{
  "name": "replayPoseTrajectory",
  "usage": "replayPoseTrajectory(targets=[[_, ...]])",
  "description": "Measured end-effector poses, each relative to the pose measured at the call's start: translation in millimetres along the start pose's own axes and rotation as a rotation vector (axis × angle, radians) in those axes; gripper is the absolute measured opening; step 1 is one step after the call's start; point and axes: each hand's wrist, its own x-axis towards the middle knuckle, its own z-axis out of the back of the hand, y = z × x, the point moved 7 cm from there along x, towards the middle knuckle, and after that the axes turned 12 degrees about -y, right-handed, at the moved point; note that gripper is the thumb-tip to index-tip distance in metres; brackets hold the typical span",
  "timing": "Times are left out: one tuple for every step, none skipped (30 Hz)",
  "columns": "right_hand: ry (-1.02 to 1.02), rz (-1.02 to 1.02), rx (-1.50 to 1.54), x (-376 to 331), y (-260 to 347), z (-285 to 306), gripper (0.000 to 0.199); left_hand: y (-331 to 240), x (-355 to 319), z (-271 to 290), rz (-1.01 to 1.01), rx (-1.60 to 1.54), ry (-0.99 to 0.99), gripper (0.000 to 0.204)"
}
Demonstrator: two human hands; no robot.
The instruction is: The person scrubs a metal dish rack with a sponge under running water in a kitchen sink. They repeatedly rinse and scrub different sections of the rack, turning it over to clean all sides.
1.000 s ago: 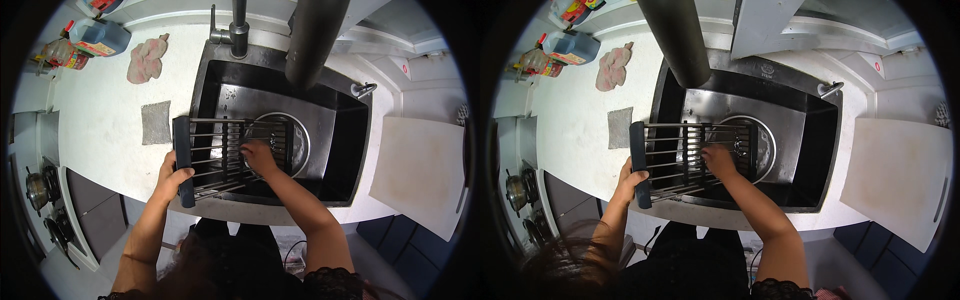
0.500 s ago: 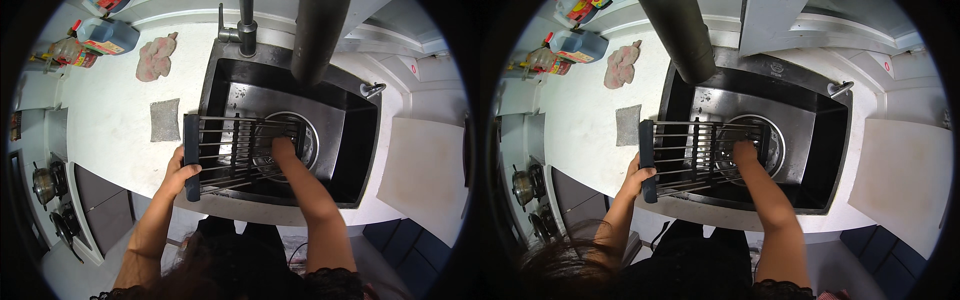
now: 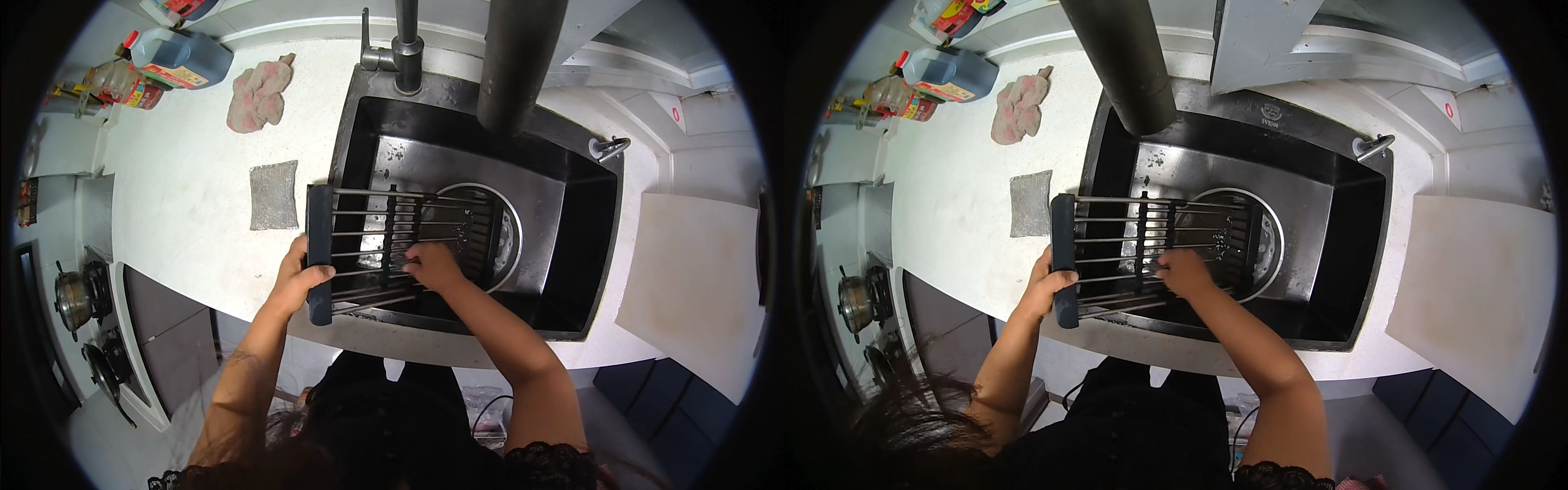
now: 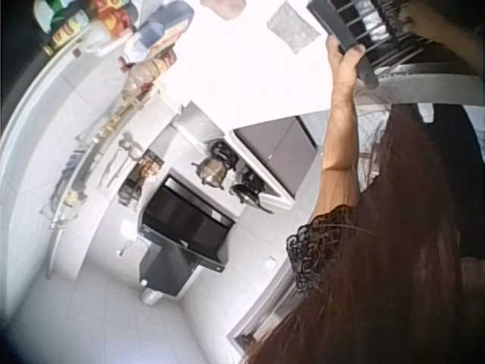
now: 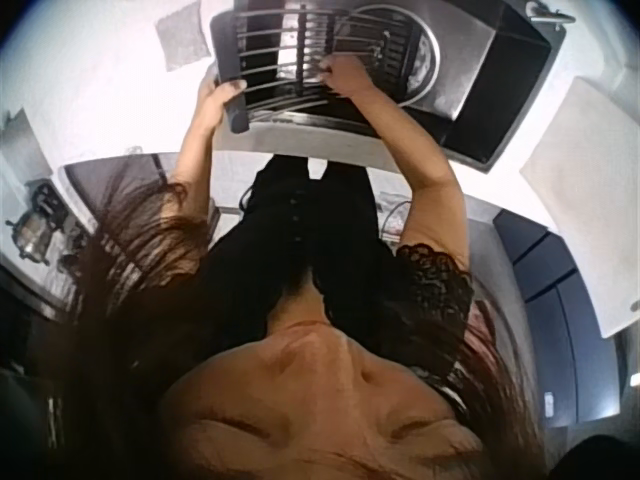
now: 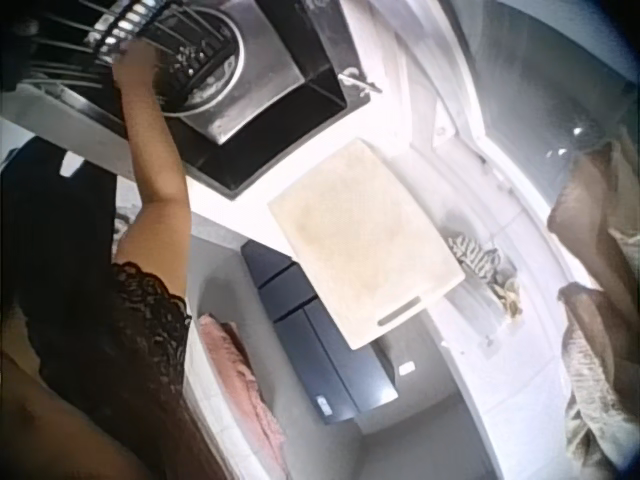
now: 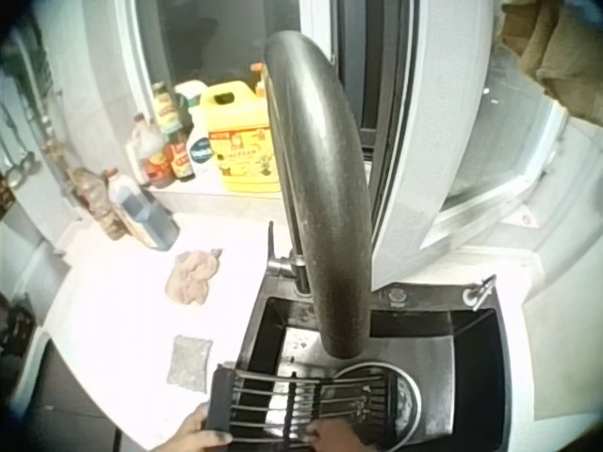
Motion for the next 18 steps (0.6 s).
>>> replayPoseTrajectory(targets=[[0.017, 0.064, 0.050, -1, 13, -5, 0.025, -2, 1, -2, 0.007, -0.016, 0.003, 0.043], [0.030, 0.124, 0.102, -3, 29, -9, 0.025, -5, 1, -4, 0.014, -0.029, 0.011, 0.044], [0.042, 0.185, 0.154, -6, 40, -12, 0.025, -4, 0, -4, 0.026, -0.004, 0.006, 0.048], [0.103, 0.139, 0.117, -10, 30, -22, 0.022, -4, -1, -5, 0.038, 0.021, 0.002, 0.053], [0.117, 0.130, 0.005, -9, 16, -28, 0.021, -4, -1, -4, 0.045, 0.045, -0.002, 0.057], [0.132, 0.121, -0.108, -8, 2, -29, 0.020, -3, -2, -4, 0.030, 0.034, -0.017, 0.059], [0.147, 0.111, -0.221, -8, -12, -28, 0.020, -1, -1, -7, 0.039, 0.036, -0.011, 0.059], [0.106, 0.106, -0.133, -5, -11, -14, 0.019, 0, -1, -5, 0.049, 0.044, -0.012, 0.060], [0.117, 0.091, -0.131, -6, -7, -10, 0.020, 0, -1, -2, 0.059, 0.050, -0.015, 0.061], [0.128, 0.076, -0.130, -8, -3, -5, 0.022, -1, -1, -1, 0.045, 0.032, -0.012, 0.055], [0.143, 0.062, -0.125, -9, 4, -2, 0.023, -3, -2, -2, 0.033, 0.017, -0.015, 0.049], [0.149, 0.096, -0.034, -11, 15, -5, 0.024, -5, -3, -2, 0.022, 0.001, -0.018, 0.043], [0.155, 0.130, 0.057, -12, 28, -12, 0.026, -6, -5, -4, 0.020, -0.009, -0.022, 0.041], [0.157, 0.161, 0.149, -14, 37, -17, 0.027, -8, -5, -6, 0.018, -0.016, -0.023, 0.040], [0.163, 0.098, 0.072, -12, 31, -22, 0.028, -10, -6, -6, 0.017, -0.024, -0.024, 0.038], [0.169, 0.035, -0.005, -8, 23, -26, 0.029, -6, -5, -5, 0.033, -0.025, -0.010, 0.037], [0.175, -0.027, -0.084, -5, 17, -28, 0.030, -6, -5, -5, 0.006, -0.009, -0.006, 0.037], [0.196, -0.058, -0.139, -5, 15, -28, 0.031, -6, -5, -7, -0.021, 0.007, -0.002, 0.038]])
